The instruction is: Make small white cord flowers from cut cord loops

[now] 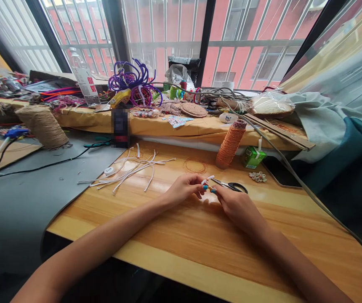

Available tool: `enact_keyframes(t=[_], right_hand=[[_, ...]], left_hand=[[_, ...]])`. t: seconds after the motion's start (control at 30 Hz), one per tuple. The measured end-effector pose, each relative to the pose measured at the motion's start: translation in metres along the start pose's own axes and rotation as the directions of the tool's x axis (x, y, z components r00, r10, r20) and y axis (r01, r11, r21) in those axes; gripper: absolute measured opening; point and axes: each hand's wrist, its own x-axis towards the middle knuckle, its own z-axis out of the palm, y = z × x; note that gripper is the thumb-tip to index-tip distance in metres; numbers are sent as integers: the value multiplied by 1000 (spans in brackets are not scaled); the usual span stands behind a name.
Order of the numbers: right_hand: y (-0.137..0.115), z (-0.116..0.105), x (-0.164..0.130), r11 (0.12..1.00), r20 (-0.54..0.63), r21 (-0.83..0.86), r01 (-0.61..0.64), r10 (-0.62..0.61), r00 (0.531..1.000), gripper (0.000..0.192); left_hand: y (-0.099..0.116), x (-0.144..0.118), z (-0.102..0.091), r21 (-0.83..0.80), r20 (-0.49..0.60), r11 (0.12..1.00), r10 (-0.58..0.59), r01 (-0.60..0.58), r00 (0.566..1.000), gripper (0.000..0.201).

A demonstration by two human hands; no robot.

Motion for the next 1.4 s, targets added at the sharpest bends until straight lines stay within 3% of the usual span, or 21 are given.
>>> enact_keyframes(t=[0.17,0.37,0.7,1.0,1.1,1.27,1.4], right_hand=[[-6,8,-1,998,-101,-56,8,-14,995,25],[-4,6,0,968,-206,-245,60,-112,972,24],[-5,4,-1,977,-109,-211,-7,-17,994,27],[-6,-1,-1,990,4,-140,4,-4,1000,32],[-5,-1,-1,987,29,-161,-13,18,999,34],[-2,0,-2,972,10,-232,-42,45,999,32],[-1,0,-1,972,15,-232,-43,48,999,33]], left_hand=[[1,-1,-1,18,-44,1000,-7,8,999,23],[1,-2,1,2,-27,1000,8,-8,1000,26],[-7,3,-3,-32,33,999,0,1,999,36],[-8,2,-3,39,-5,999,7,-6,1000,35],[-10,3,-6,88,29,996,-13,10,1000,34],[-9,5,-12,285,13,958,39,-41,999,27],[-11,6,-12,221,1,972,79,-77,997,30]])
